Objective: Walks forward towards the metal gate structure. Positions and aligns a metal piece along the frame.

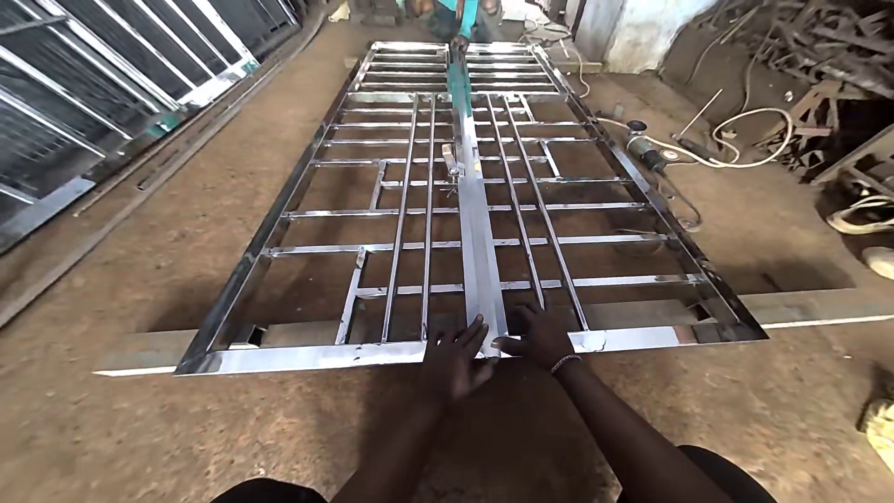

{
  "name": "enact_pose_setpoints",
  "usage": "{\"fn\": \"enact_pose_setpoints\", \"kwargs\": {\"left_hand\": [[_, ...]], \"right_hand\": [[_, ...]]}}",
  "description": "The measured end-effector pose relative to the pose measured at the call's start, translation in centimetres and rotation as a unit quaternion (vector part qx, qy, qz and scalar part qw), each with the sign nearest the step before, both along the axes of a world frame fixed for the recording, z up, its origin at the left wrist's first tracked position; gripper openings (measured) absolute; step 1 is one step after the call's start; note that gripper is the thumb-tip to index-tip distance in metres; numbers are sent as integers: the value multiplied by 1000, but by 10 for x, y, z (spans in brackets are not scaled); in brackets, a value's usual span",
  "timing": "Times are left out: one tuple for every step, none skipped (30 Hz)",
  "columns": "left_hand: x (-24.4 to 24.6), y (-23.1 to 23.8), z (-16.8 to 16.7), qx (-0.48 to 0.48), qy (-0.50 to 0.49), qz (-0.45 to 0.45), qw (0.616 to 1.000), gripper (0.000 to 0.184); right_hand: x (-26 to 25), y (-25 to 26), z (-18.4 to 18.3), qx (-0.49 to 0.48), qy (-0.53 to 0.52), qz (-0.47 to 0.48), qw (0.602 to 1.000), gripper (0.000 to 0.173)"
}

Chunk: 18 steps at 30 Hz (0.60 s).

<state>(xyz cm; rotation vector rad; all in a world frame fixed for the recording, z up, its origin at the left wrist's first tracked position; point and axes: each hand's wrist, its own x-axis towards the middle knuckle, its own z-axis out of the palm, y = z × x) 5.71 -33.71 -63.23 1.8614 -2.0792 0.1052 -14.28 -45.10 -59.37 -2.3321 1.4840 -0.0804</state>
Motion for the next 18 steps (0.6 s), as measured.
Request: {"fn": "enact_pose_setpoints", "kwargs": {"left_hand": [[1, 0, 1, 6, 3, -1, 1000, 62], [1, 0, 4, 19, 9, -3, 1000, 63], [1, 1, 7, 36, 15, -4, 999, 64], [1, 0, 9, 49, 20, -5, 999, 65], [1, 0, 10, 59, 23, -5, 998, 65], [1, -1, 11, 62, 25, -5, 998, 65], [1, -1, 12, 64, 25, -5, 998, 65], [2, -1, 12, 67, 25, -7, 997, 66], [2, -2, 12, 68, 24, -7, 997, 66], [2, -3, 11, 66, 24, -6, 998, 66], [2, -4, 10, 63, 25, -5, 998, 66], [3, -5, 10, 64, 25, -4, 998, 66], [3, -6, 9, 66, 26, -5, 997, 67], [4, -7, 10, 78, 28, -6, 997, 68], [4, -8, 11, 91, 30, -8, 995, 69], [5, -8, 10, 103, 32, -10, 994, 70], [5, -6, 10, 113, 34, -14, 993, 72], [3, -3, 10, 122, 39, -16, 992, 73]], "right_hand": [[0, 0, 1, 3, -1, -1, 1000, 93], [0, 0, 2, 6, -1, -2, 1000, 92], [0, 0, 3, 9, -1, -3, 1000, 92], [0, 0, 3, 11, -1, -4, 1000, 92], [0, -1, 3, 9, 1, -3, 1000, 92], [-1, -1, 2, 5, 0, 0, 1000, 92], [-1, -1, 1, 2, -1, 2, 1000, 91], [-1, -2, 0, -2, -5, 4, 1000, 91], [-2, -2, -1, -5, -7, 5, 1000, 90], [-2, -3, -1, -7, -8, 6, 1000, 89], [-1, -3, 0, -6, -7, 8, 1000, 88], [-1, -3, 2, -1, -5, 10, 1000, 88], [0, -4, 4, 3, -2, 12, 1000, 87], [0, -5, 5, 5, 1, 12, 1000, 87], [0, -6, 3, 2, 4, 11, 1000, 88], [-1, -8, -2, -4, 5, 9, 1000, 89], [-3, -9, -9, -9, 4, 8, 1000, 91], [-6, -9, -18, -14, 4, 8, 1000, 93]]}}
